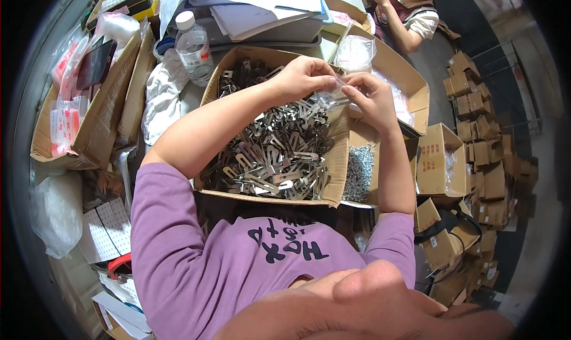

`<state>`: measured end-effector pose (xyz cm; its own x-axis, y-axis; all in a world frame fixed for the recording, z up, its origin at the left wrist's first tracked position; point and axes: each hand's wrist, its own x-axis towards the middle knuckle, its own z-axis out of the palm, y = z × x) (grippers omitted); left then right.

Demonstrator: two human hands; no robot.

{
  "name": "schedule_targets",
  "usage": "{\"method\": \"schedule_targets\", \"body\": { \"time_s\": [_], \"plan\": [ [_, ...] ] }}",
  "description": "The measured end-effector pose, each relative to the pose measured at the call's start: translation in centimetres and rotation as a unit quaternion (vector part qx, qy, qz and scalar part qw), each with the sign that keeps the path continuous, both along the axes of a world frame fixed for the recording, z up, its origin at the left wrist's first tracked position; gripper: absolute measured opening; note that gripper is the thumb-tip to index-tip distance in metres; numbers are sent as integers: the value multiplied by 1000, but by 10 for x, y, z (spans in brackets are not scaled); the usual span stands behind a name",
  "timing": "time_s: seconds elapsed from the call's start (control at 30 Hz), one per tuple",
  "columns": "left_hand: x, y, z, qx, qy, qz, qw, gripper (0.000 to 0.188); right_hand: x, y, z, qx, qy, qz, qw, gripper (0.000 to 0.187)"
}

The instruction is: The person picks up metal clips from a large box, places them into small plastic bags, and then drops the bags into a different box.

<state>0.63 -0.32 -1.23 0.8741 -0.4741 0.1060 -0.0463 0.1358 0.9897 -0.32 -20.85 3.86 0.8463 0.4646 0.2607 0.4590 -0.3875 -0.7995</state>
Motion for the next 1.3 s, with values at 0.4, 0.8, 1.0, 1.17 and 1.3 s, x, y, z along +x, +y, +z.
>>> {"method": "schedule_targets", "body": {
  "time_s": [0.4, 0.8, 1.0, 1.17, 1.3],
  "plan": [
    [-15, -3, 11, -11, -59, -17, 998, 14, -6, 3, -22, 104, 119, 68, 985, 13],
    [-14, -4, 12, -60, -17, 33, 998, 16, -29, -76, 11, 193, 29, -119, 974, 12],
    [-14, -3, 22, -67, -5, -1, 998, 23, -45, -219, 48, 229, -129, -411, 873, 15],
    [-18, -6, 21, -33, -22, -24, 999, 25, 1, -254, 22, -48, -216, -466, 857, 24],
    [-15, -4, 9, -6, -16, -38, 999, 27, 63, -193, -18, -286, 18, -304, 909, 27]
  ]
}}
